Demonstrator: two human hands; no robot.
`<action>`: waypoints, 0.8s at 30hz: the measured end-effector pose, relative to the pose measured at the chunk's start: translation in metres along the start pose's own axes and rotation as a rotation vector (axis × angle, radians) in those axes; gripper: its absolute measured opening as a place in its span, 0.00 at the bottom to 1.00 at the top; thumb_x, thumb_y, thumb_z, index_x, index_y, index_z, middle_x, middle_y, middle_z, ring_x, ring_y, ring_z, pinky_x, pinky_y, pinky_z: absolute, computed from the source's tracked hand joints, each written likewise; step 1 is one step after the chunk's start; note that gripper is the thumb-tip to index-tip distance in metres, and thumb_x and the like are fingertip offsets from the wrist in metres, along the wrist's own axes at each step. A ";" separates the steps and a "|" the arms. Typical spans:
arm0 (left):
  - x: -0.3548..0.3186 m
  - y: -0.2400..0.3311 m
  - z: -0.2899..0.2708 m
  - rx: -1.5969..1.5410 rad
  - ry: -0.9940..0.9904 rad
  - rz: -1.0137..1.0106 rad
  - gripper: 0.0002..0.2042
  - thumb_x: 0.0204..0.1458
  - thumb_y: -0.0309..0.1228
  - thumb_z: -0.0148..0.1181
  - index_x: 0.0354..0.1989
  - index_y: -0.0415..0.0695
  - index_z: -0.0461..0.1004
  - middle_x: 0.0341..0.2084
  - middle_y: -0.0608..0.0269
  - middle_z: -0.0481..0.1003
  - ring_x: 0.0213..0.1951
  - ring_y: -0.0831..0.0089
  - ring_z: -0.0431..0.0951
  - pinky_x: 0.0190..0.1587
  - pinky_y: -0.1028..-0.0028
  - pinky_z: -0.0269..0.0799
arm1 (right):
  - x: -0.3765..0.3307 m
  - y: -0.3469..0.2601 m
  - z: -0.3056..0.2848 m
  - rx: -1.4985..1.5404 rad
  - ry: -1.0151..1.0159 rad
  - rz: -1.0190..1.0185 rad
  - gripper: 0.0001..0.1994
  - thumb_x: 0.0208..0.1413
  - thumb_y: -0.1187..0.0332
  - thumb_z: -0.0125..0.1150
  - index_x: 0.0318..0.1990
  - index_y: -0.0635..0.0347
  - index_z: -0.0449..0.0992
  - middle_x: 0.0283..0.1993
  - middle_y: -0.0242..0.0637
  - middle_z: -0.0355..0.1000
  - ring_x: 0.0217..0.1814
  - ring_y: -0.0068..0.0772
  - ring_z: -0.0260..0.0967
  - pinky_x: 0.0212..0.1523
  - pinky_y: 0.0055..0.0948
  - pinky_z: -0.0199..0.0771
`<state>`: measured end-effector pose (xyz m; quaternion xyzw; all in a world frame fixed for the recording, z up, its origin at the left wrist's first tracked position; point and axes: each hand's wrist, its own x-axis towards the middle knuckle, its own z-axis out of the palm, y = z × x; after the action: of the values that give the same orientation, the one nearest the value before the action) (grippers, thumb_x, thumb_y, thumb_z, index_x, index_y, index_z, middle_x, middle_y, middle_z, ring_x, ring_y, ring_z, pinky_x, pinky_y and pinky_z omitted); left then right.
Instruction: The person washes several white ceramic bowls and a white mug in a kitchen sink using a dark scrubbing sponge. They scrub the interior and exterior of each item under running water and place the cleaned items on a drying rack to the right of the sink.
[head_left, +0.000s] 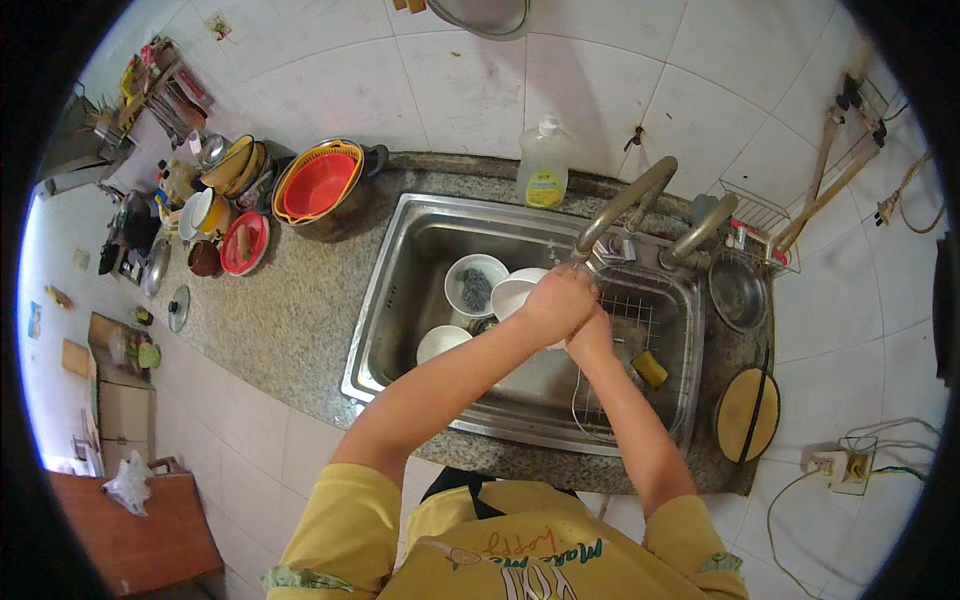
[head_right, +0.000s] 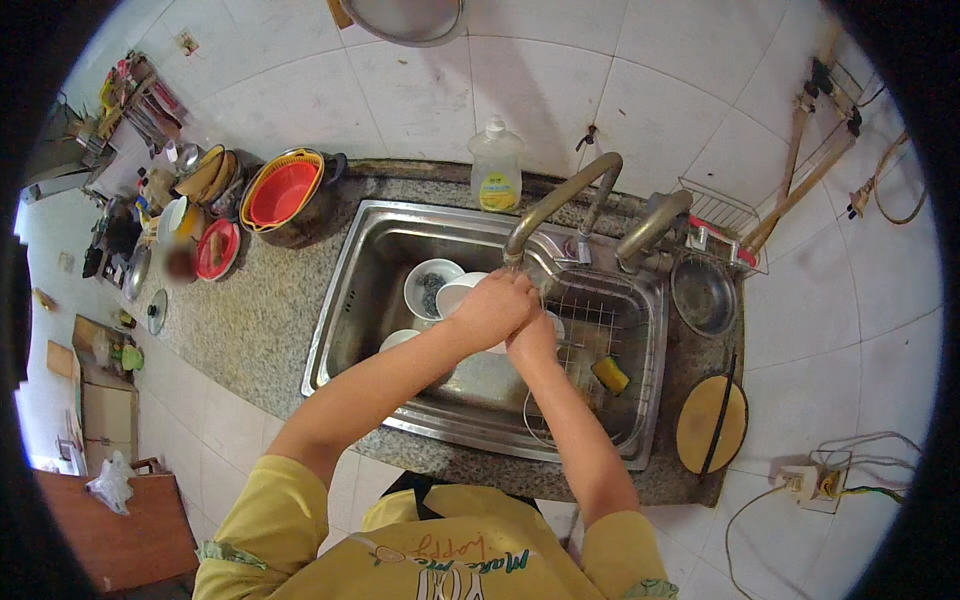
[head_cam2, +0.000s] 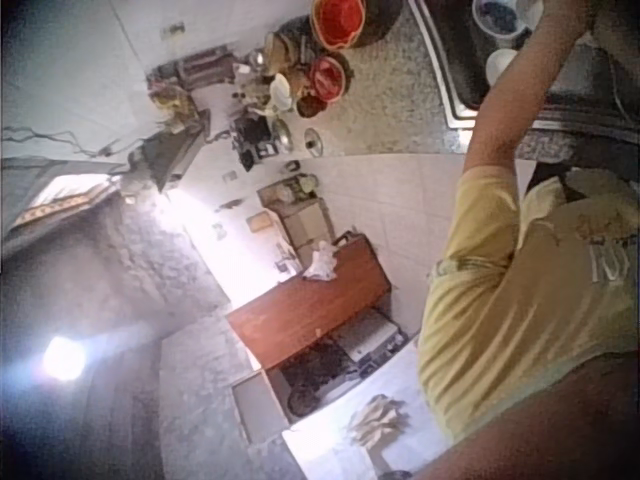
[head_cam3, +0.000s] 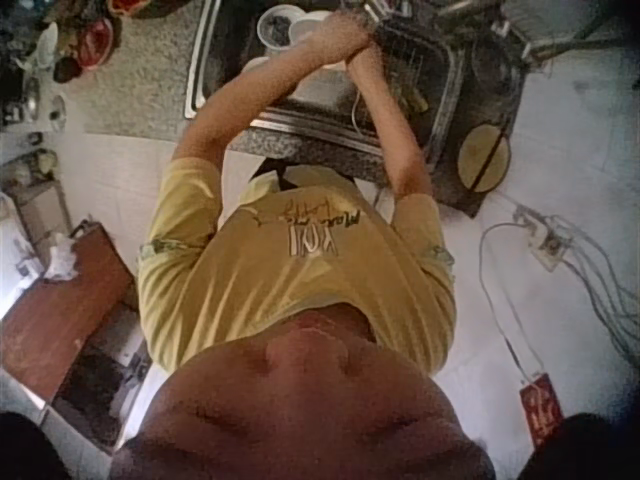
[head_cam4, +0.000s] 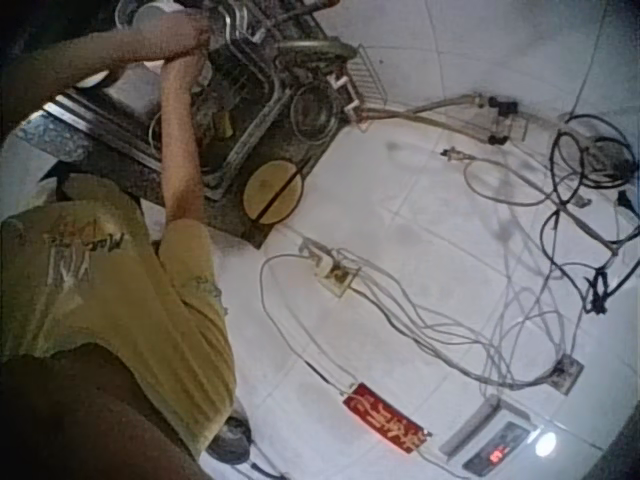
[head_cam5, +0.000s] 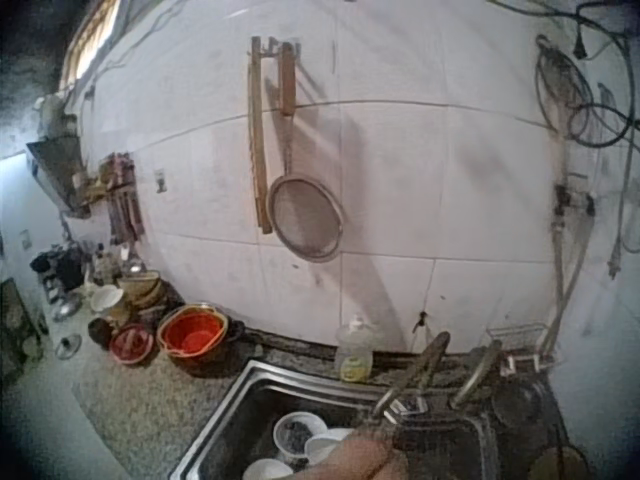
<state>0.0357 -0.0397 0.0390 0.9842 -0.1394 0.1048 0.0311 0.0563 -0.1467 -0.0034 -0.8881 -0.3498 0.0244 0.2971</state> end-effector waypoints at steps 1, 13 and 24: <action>0.004 0.002 -0.002 -0.071 -0.045 0.004 0.06 0.37 0.27 0.51 0.24 0.41 0.71 0.26 0.57 0.71 0.30 0.60 0.73 0.34 0.64 0.68 | -0.001 0.001 -0.001 0.154 -0.012 0.208 0.11 0.44 0.74 0.47 0.38 0.63 0.63 0.35 0.52 0.67 0.38 0.56 0.65 0.36 0.45 0.65; 0.016 -0.007 0.014 -0.145 0.096 -0.268 0.07 0.40 0.27 0.50 0.28 0.42 0.71 0.21 0.48 0.71 0.28 0.56 0.73 0.30 0.63 0.68 | 0.005 0.009 -0.026 0.046 0.020 0.384 0.14 0.46 0.74 0.43 0.43 0.64 0.64 0.34 0.56 0.67 0.39 0.57 0.64 0.39 0.46 0.63; -0.026 -0.037 0.040 -1.093 -0.040 -0.928 0.13 0.39 0.29 0.55 0.32 0.33 0.72 0.27 0.49 0.74 0.28 0.66 0.75 0.29 0.68 0.68 | -0.003 0.023 -0.018 0.644 0.199 0.583 0.15 0.48 0.72 0.43 0.43 0.70 0.62 0.37 0.50 0.68 0.37 0.48 0.67 0.38 0.39 0.67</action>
<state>0.0299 -0.0011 -0.0065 0.7874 0.2606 -0.0223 0.5583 0.0728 -0.1711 -0.0018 -0.8098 -0.0292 0.1293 0.5715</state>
